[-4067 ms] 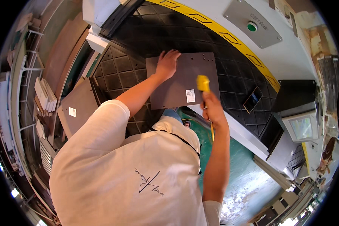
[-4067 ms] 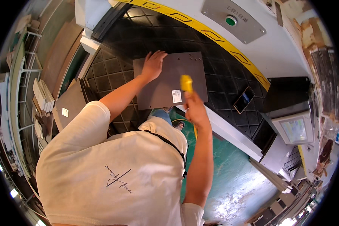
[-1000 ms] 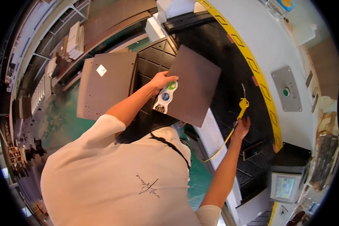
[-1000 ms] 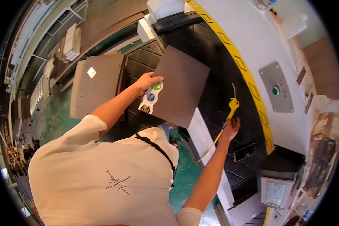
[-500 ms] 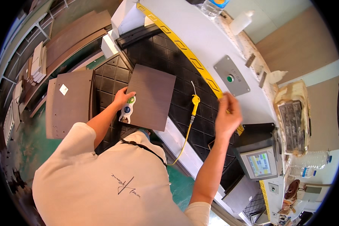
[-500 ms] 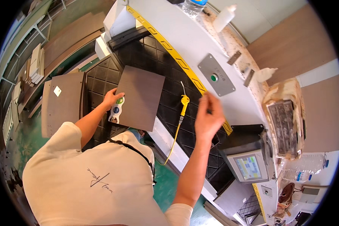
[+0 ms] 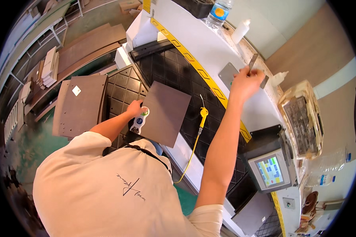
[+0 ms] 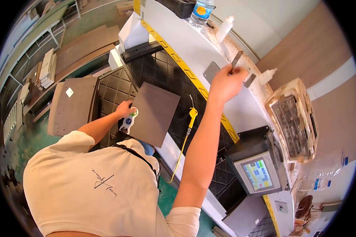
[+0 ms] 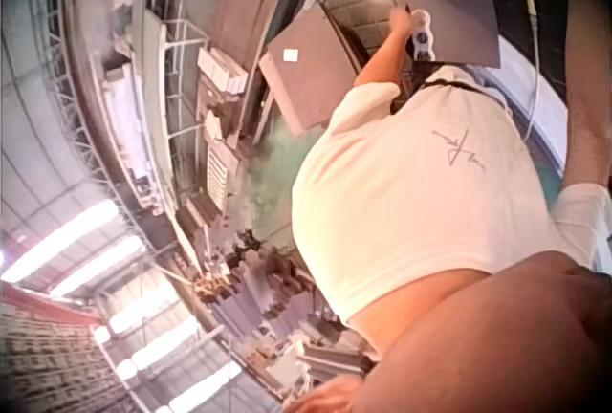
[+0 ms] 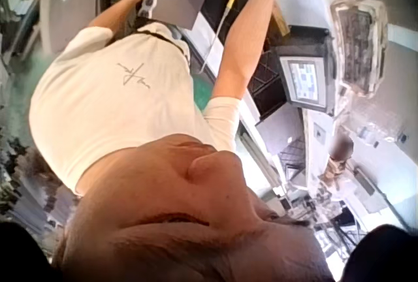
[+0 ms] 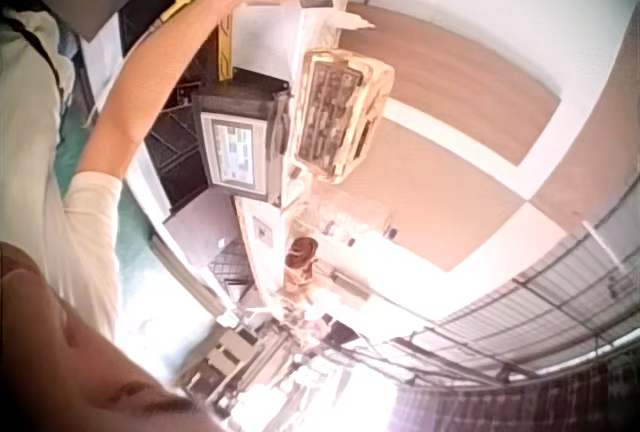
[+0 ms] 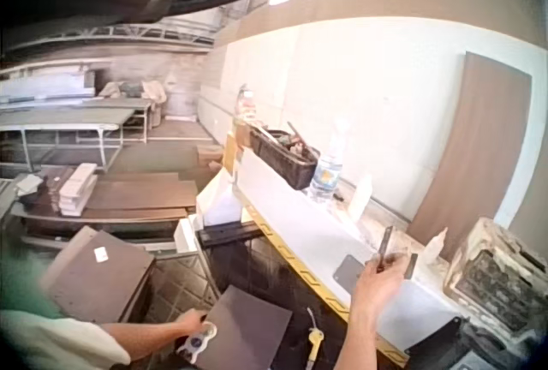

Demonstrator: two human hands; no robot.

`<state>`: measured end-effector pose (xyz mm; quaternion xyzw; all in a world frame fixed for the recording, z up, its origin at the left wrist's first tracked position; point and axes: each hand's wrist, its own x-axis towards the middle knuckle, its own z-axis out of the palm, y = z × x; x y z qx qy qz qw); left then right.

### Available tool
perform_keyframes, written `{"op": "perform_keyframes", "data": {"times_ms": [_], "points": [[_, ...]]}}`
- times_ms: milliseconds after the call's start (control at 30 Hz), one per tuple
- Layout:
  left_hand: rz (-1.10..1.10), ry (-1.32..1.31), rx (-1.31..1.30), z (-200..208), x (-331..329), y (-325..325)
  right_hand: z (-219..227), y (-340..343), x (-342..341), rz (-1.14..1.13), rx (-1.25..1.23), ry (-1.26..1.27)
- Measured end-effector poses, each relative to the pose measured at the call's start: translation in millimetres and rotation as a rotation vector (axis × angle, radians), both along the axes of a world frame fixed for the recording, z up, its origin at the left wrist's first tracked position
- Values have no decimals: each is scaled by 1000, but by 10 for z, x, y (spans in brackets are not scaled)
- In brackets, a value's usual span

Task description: The person cleans a stack of grey rectangular panels using a yellow air blower, a white cloth, and a water bottle. They wipe the surface of each panel, spray it with water, and scrub it with a brush before moving to the next one.

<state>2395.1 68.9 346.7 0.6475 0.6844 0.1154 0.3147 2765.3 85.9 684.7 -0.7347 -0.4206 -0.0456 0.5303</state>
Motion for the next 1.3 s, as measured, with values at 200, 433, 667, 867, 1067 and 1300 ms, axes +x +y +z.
{"op": "perform_keyframes", "data": {"times_ms": [200, 433, 667, 867, 1067, 1300], "points": [[8, -76, 89, -207, -87, -1, -571, -416, -370, 805, 58, 630], [14, -158, 70, -109, 234, -102, -2700, -379, -903, 796, -489, 219], [-24, -328, -38, -21, 98, -350, -3392, -478, -1354, 784, -524, 53], [0, -402, -163, 30, 10, -137, -3394, -278, -1485, 884, -420, -159], [-116, -394, 128, -17, -23, 182, -3356, -154, -1548, 984, -461, -261], [-59, -500, 67, 32, 17, 178, -3259, -121, -1483, 997, -646, 119]]}}
